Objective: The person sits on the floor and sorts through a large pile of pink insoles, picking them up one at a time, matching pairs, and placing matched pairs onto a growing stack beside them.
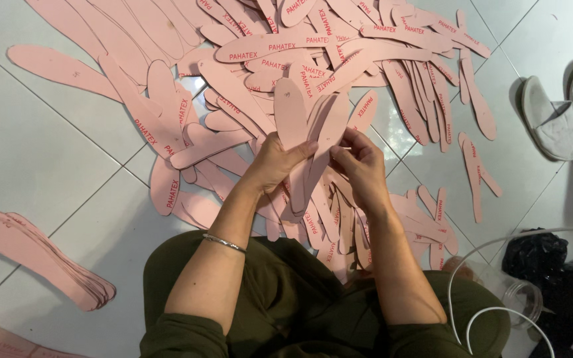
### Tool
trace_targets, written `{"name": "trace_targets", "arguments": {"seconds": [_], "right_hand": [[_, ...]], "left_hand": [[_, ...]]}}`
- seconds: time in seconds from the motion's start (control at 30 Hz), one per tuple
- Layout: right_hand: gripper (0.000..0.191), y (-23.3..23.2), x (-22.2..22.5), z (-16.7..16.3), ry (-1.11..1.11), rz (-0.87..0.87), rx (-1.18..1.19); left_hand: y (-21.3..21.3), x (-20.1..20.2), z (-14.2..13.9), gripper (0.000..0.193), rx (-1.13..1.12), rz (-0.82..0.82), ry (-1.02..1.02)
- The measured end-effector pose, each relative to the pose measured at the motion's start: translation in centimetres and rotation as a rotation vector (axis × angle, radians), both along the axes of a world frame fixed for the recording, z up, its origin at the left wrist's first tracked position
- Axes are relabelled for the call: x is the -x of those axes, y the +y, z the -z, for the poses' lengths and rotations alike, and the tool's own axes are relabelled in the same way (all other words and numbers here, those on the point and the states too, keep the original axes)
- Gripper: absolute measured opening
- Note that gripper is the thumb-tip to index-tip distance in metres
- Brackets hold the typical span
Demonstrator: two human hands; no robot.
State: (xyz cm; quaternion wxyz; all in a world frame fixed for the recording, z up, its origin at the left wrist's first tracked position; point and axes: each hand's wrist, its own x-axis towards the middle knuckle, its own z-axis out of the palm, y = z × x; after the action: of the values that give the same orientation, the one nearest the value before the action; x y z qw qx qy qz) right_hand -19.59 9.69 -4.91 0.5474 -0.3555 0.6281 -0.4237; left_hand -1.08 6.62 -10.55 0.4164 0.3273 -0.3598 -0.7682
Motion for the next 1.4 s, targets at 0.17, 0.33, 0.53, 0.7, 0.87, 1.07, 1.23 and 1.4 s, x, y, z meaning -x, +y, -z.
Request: {"name": "trace_targets", "arguments": {"seconds": [0.17, 0.33, 0.53, 0.7, 0.87, 1.07, 1.23, 1.4], "right_hand": [[0.033, 0.1, -0.7, 1.2, -0.070, -0.052, 0.020], [0.026, 0.1, 0.1, 1.8, 0.245, -0.006, 0.125], [0.040, -0.6, 5.0, 2.5, 1.297, -0.044, 0.329], [0.044, -0.3, 6.3, 5.3, 1.400, -0.121, 0.169], [0.032, -0.4, 6.8, 5.5, 1.351, -0.033, 0.218], [0.033, -0.9, 7.7, 5.0, 1.332, -0.073, 0.282], [0.042, -0.5, 8.3, 5.5, 1.420, 0.072, 0.355], [0.044, -1.0, 8.1, 4.9, 1.359, -0.007, 0.254]], "left_hand": [[0.2, 0.3, 1.1, 0.035, 0.039, 0.113, -0.189], [-0.5, 0.3, 1.6, 0.037, 0.022, 0.049, -0.121], [-1.2, -0.9, 1.6, 0.041, -0.081, -0.062, -0.510], [-0.8, -0.6, 1.9, 0.040, 0.196, -0.050, -0.716], [-0.6, -0.6, 2.1, 0.038, 0.128, 0.015, -0.806], [-0.6, -0.5, 2.7, 0.041, 0.224, 0.093, -0.853], [-0.3, -0.6, 2.9, 0.054, 0.278, 0.167, -0.934], [-0.2, -0.6, 2.3, 0.063, 0.451, 0.044, -0.947]]}}
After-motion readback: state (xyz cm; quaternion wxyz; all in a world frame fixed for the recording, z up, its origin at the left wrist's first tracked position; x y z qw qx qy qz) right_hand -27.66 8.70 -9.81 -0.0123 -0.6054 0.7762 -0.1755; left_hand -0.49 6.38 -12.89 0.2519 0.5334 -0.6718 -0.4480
